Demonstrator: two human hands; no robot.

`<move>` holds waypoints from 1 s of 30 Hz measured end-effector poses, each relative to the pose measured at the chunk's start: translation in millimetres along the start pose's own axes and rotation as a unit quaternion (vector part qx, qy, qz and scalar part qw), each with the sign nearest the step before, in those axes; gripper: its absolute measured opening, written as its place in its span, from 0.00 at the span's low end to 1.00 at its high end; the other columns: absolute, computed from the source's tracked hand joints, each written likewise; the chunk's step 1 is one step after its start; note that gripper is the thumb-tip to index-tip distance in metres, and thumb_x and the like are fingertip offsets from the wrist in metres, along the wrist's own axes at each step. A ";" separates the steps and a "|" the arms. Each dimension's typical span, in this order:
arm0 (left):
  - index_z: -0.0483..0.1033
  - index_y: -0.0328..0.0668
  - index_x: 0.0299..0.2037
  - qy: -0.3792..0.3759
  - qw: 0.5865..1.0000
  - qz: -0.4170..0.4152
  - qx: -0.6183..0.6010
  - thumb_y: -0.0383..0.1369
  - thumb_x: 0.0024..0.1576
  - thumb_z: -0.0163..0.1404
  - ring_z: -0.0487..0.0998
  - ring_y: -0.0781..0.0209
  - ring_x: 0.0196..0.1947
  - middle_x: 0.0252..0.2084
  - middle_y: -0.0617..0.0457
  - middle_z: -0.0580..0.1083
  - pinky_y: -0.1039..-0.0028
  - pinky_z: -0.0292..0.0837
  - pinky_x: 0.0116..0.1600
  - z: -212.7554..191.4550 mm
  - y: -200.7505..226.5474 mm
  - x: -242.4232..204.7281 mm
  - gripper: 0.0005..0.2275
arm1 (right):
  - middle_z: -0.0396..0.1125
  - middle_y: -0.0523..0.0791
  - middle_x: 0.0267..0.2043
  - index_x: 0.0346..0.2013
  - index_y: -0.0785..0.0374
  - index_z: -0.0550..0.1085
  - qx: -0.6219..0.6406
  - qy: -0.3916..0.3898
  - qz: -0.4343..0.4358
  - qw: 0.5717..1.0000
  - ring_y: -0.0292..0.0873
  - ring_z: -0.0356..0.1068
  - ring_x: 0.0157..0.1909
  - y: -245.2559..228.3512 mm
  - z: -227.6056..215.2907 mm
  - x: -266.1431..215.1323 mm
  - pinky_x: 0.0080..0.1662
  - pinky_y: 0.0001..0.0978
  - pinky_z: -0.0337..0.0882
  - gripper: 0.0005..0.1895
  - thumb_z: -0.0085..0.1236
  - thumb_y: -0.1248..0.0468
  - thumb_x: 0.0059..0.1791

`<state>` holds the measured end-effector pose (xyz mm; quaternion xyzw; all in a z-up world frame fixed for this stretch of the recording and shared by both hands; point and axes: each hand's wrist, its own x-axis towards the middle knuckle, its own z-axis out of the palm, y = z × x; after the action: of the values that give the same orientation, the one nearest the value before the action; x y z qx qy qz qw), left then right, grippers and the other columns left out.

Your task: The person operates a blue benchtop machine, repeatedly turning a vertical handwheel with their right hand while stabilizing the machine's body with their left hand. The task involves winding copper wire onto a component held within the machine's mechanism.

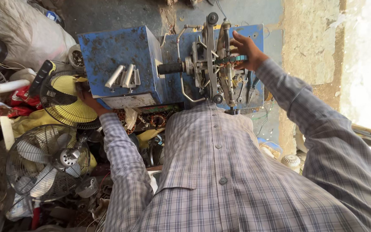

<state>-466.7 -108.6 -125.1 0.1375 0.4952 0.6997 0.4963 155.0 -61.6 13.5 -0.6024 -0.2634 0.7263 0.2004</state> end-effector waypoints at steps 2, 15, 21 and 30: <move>0.70 0.36 0.52 0.013 1.000 0.006 0.004 0.39 0.64 0.53 0.79 0.49 0.48 0.55 0.42 0.73 0.54 0.81 0.53 3.3 0.6 2.9 0.14 | 0.52 0.56 0.74 0.73 0.51 0.58 -0.021 -0.016 0.000 1.000 0.66 0.50 0.73 -1.6 -1.4 3.4 0.64 0.74 0.50 0.51 0.40 0.27 0.43; 0.80 0.28 0.44 0.310 0.788 -0.001 0.533 0.38 0.56 0.66 0.77 0.51 0.37 0.46 0.39 0.82 0.58 0.76 0.46 -54.5 45.0 -75.7 0.17 | 0.62 0.50 0.60 0.74 0.48 0.57 -0.035 0.044 -0.031 0.998 0.43 0.66 0.49 14.1 -14.5 36.1 0.40 0.37 0.76 0.47 0.68 0.52 0.43; 0.59 0.34 0.67 0.134 0.652 0.118 0.737 0.45 0.59 0.60 0.59 0.31 0.67 0.68 0.24 0.58 0.45 0.63 0.65 10.7 -20.4 -183.0 0.33 | 0.65 0.52 0.55 0.71 0.51 0.62 0.029 0.027 -0.029 0.999 0.46 0.70 0.46 13.6 -11.5 34.9 0.38 0.35 0.77 0.45 0.69 0.57 0.40; 0.63 0.33 0.62 -0.154 0.867 -0.373 -0.293 0.50 0.67 0.47 0.71 0.39 0.66 0.66 0.31 0.68 0.55 0.67 0.72 199.2 -46.0 -306.5 0.26 | 0.65 0.53 0.58 0.72 0.52 0.62 0.019 0.035 -0.040 0.998 0.48 0.71 0.48 16.5 -13.0 40.5 0.43 0.42 0.76 0.47 0.71 0.56 0.40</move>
<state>-160.9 -251.6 22.4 -0.1035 0.1988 0.5452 0.8078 160.3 -48.0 -29.6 -0.6122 -0.2668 0.7011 0.2499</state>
